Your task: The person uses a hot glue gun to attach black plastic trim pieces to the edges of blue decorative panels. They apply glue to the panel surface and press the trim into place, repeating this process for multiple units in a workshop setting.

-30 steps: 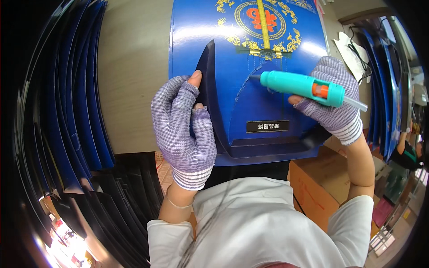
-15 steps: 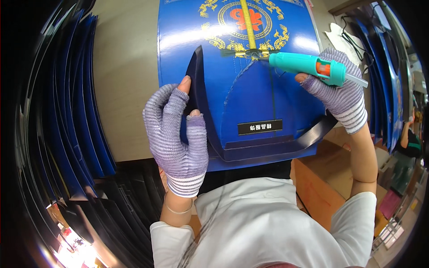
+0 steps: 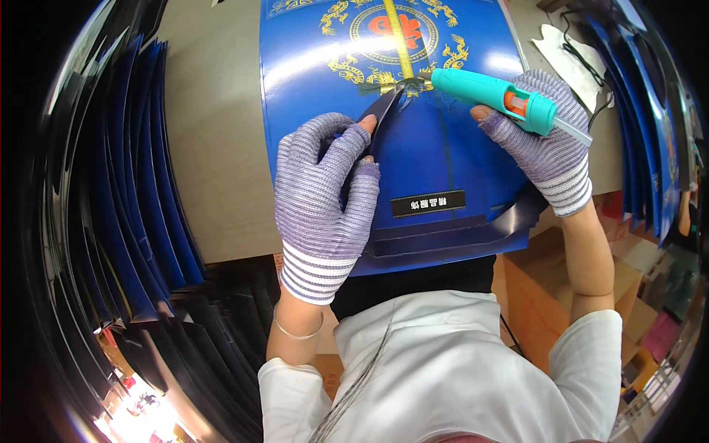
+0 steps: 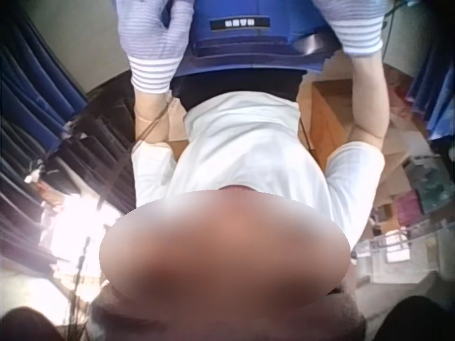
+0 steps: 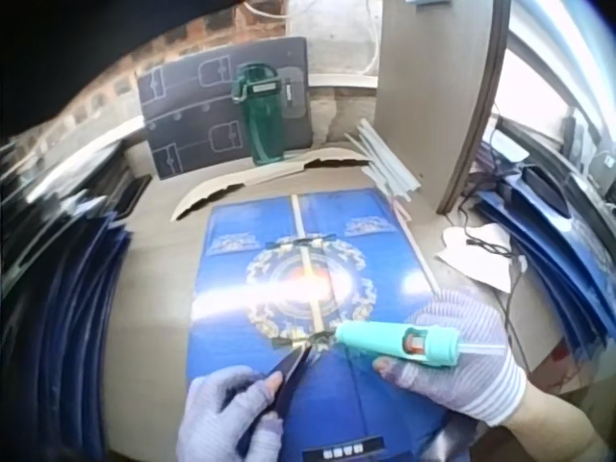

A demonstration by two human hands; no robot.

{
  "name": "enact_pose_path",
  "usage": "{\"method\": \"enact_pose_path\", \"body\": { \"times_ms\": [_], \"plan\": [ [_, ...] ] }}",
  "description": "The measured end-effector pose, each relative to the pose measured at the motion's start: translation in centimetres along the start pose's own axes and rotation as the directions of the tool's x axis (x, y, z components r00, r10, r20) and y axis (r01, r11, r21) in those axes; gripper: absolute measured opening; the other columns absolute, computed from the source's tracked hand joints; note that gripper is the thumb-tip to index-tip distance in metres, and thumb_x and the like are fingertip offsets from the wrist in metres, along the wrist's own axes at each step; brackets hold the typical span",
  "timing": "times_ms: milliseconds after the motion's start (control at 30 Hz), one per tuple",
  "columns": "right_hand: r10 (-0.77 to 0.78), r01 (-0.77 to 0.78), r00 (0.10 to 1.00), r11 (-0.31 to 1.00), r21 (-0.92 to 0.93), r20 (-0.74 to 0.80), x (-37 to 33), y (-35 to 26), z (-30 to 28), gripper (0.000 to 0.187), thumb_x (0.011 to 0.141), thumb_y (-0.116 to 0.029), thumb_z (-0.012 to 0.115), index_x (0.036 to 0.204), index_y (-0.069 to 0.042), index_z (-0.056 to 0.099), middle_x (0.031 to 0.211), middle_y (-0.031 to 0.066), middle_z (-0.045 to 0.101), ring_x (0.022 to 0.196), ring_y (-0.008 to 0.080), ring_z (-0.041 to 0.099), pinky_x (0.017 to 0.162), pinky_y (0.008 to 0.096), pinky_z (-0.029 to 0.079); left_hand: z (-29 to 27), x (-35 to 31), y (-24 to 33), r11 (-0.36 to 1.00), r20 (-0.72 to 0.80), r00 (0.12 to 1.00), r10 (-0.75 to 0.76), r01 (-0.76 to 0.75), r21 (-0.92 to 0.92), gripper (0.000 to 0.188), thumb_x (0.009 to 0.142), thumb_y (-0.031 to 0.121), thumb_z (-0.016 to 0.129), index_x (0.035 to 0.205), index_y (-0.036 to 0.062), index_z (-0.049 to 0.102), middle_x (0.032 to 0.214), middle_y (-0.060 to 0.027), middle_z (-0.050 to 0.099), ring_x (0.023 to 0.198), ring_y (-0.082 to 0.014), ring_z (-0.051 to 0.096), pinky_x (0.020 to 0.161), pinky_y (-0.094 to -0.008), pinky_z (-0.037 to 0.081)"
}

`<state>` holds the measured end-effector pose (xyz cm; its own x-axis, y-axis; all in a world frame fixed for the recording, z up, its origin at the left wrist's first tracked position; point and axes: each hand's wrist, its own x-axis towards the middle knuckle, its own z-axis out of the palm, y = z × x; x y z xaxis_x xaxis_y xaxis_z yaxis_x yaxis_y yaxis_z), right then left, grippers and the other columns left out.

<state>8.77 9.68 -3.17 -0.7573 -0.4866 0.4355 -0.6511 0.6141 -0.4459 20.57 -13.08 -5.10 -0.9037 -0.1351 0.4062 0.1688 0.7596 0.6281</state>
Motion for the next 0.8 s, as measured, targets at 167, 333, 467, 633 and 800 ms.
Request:
{"method": "enact_pose_path", "body": {
  "times_ms": [167, 333, 467, 633, 800],
  "plan": [
    [-0.039, 0.039, 0.999, 0.999, -0.026, -0.002, 0.1, 0.0, 0.0, 0.042, 0.074, -0.044, 0.086, 0.075, -0.005, 0.069, 0.065, 0.0073, 0.062, 0.059, 0.0224, 0.062, 0.058, 0.0335, 0.051, 0.5, 0.0, 0.3, 1.0, 0.025, 1.0, -0.001, 0.001, 0.008, 0.033, 0.078, -0.001, 0.069, 0.11, 0.0025, 0.073, 0.106, -0.0135, 0.064, 0.096, -0.0281, 0.06, 0.086, -0.0369, 0.05],
    [-0.006, 0.007, 1.0, 0.999, 0.033, -0.02, -0.2, 0.4, 0.2, 0.042, 0.074, -0.044, 0.085, 0.076, -0.005, 0.07, 0.066, 0.0077, 0.062, 0.059, 0.0225, 0.062, 0.058, 0.0337, 0.051, 0.7, 0.1, 0.3, 1.0, 0.036, 0.999, -0.013, 0.013, -0.007, 0.033, 0.076, -0.001, 0.07, 0.108, 0.0044, 0.074, 0.103, -0.0119, 0.064, 0.092, -0.0275, 0.057, 0.084, -0.0374, 0.049],
    [-0.012, 0.011, 0.998, 1.0, 0.015, 0.068, 0.0, -0.3, -0.9, 0.035, 0.078, -0.033, 0.085, 0.088, -0.003, 0.07, 0.073, 0.0054, 0.064, 0.065, 0.0174, 0.061, 0.062, 0.0296, 0.05, 0.7, 0.3, 0.3, 0.998, 0.04, 0.999, -0.003, 0.001, 0.058, 0.032, 0.076, 0.0, 0.071, 0.107, 0.0055, 0.075, 0.101, -0.0122, 0.063, 0.091, -0.0278, 0.056, 0.083, -0.038, 0.048],
    [-0.047, 0.045, 0.988, 0.999, 0.017, 0.146, 0.5, 0.5, -3.0, 0.034, 0.076, -0.031, 0.087, 0.087, -0.003, 0.069, 0.076, 0.006, 0.064, 0.068, 0.0181, 0.062, 0.063, 0.0299, 0.05, 0.6, 0.5, 0.3, 0.996, 0.051, 0.999, -0.013, 0.008, 0.093, 0.029, 0.076, 0.003, 0.072, 0.105, 0.0059, 0.075, 0.096, -0.0127, 0.06, 0.087, -0.0284, 0.054, 0.08, -0.0384, 0.047],
    [-0.081, 0.077, 0.978, 0.997, 0.026, 0.193, 0.7, 0.8, -2.3, 0.037, 0.073, -0.029, 0.089, 0.088, -0.003, 0.069, 0.08, 0.0075, 0.064, 0.071, 0.02, 0.064, 0.066, 0.0305, 0.052, 0.8, 0.4, 0.4, 0.994, 0.048, 0.999, -0.025, 0.019, 0.108, 0.028, 0.077, 0.003, 0.071, 0.105, 0.0056, 0.075, 0.094, -0.0135, 0.06, 0.088, -0.0284, 0.054, 0.081, -0.0387, 0.047]
  ]
}}
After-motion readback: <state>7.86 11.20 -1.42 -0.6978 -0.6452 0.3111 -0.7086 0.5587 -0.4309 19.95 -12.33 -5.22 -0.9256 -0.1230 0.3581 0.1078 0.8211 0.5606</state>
